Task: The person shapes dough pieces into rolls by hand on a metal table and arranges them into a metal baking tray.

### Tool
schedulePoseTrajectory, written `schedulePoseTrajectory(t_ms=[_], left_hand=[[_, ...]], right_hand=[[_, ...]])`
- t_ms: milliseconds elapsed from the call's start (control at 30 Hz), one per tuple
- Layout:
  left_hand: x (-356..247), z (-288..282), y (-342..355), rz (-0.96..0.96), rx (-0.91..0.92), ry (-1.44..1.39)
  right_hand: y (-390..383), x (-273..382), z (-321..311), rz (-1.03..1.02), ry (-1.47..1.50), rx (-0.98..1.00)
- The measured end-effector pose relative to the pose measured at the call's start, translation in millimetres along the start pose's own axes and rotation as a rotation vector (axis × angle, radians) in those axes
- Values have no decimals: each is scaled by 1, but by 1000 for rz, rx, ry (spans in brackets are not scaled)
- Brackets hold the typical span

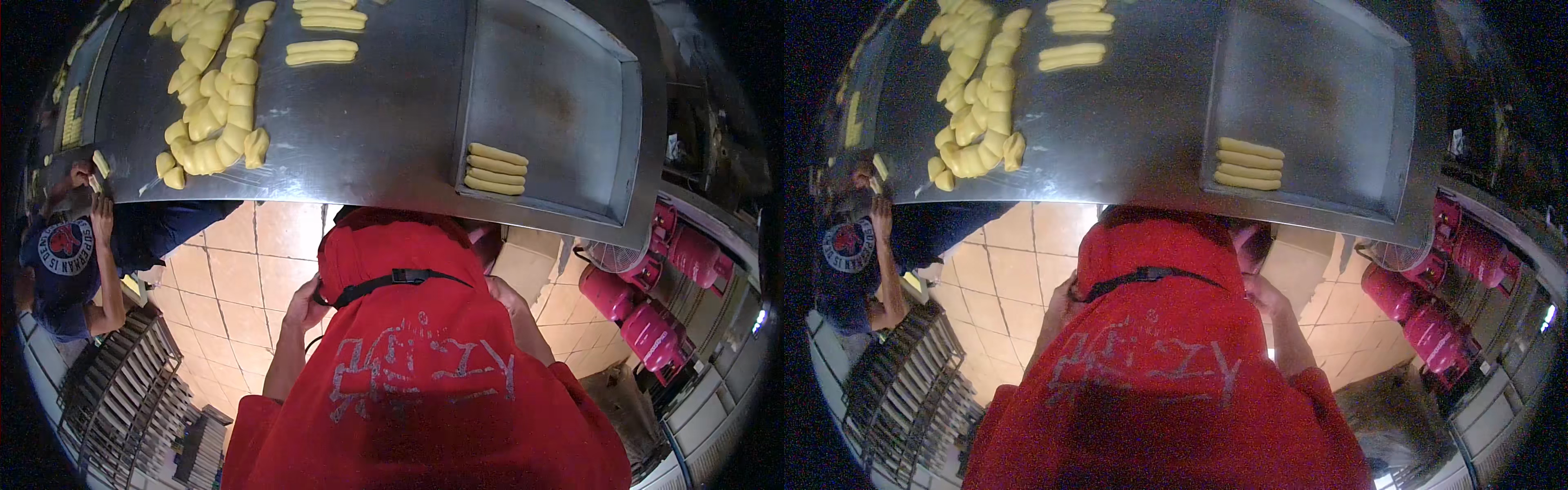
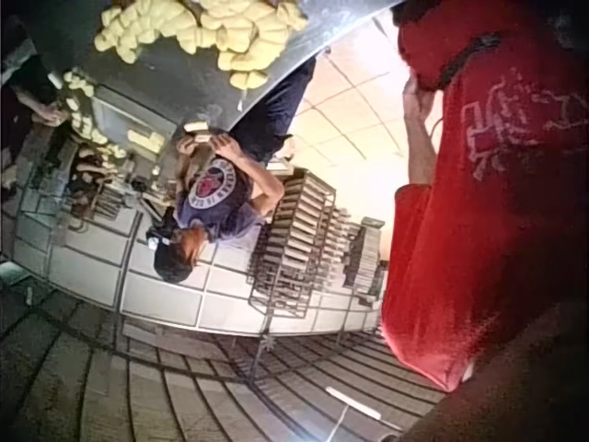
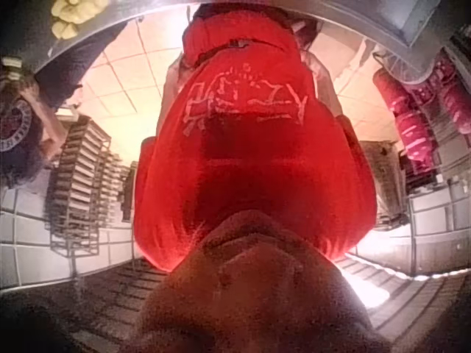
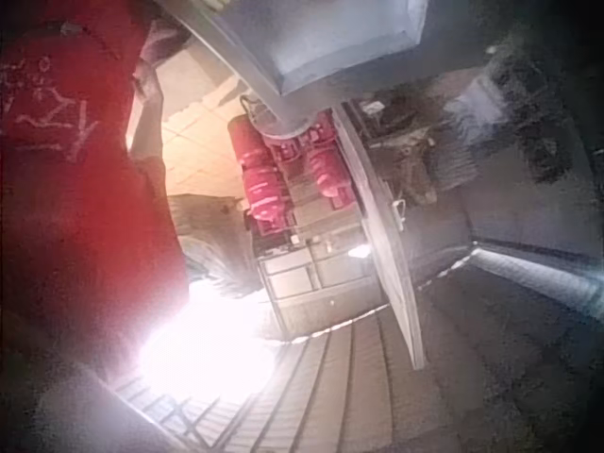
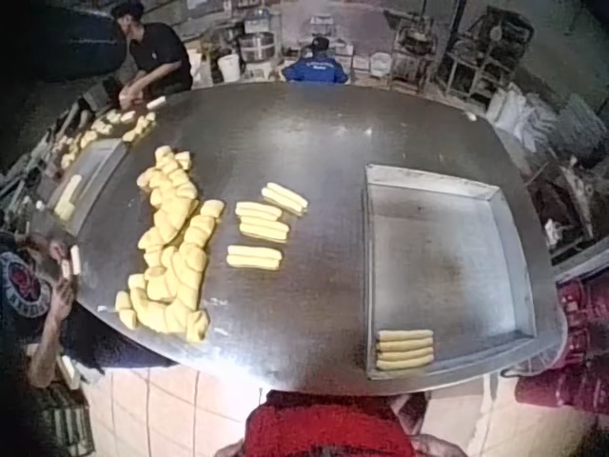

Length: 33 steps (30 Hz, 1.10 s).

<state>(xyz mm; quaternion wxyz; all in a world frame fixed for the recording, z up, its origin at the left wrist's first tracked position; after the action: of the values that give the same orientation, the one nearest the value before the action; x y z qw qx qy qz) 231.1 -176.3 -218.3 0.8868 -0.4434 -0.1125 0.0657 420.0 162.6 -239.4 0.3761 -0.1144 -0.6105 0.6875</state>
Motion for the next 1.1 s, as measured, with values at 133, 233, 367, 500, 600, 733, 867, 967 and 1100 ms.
schedulePoseTrajectory(t_ms=[133,233,367,500,600,733,867,967,1100], left_hand=[[-40,10,24,183,-151,147],[-42,19,43,228,-117,81],[-35,10,50,202,-272,56],[-47,-9,59,151,-471,328],[-64,-40,23,123,-590,613],[-128,-40,-26,-145,-945,1068],[-207,82,-92,367,-1023,1402],[-216,183,-102,642,-1075,1395],[-190,266,-90,807,-751,1367]], right_hand=[[50,-38,-75,-111,-395,-7],[82,-52,-76,-151,489,37],[99,-21,-133,-842,-1039,-225],[106,-49,-95,-1102,-1911,45],[17,73,15,-232,-1286,318],[-67,198,69,-617,-895,207],[-98,331,120,-1199,-1038,-228],[-56,361,148,-1435,-1342,-261],[0,340,168,-1109,-1652,47]])
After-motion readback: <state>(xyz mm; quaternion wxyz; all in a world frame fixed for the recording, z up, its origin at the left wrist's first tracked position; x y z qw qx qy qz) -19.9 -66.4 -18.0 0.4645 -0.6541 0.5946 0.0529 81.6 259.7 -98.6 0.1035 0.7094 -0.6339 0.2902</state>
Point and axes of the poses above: each hand's wrist, its own y-axis towards the middle knuckle, its own z-axis out of the palm, x = y × z, the point moved 10 cm from there along y, towards the middle knuckle, and after that the axes turned 14 degrees about -z, right-handed, at the moved point
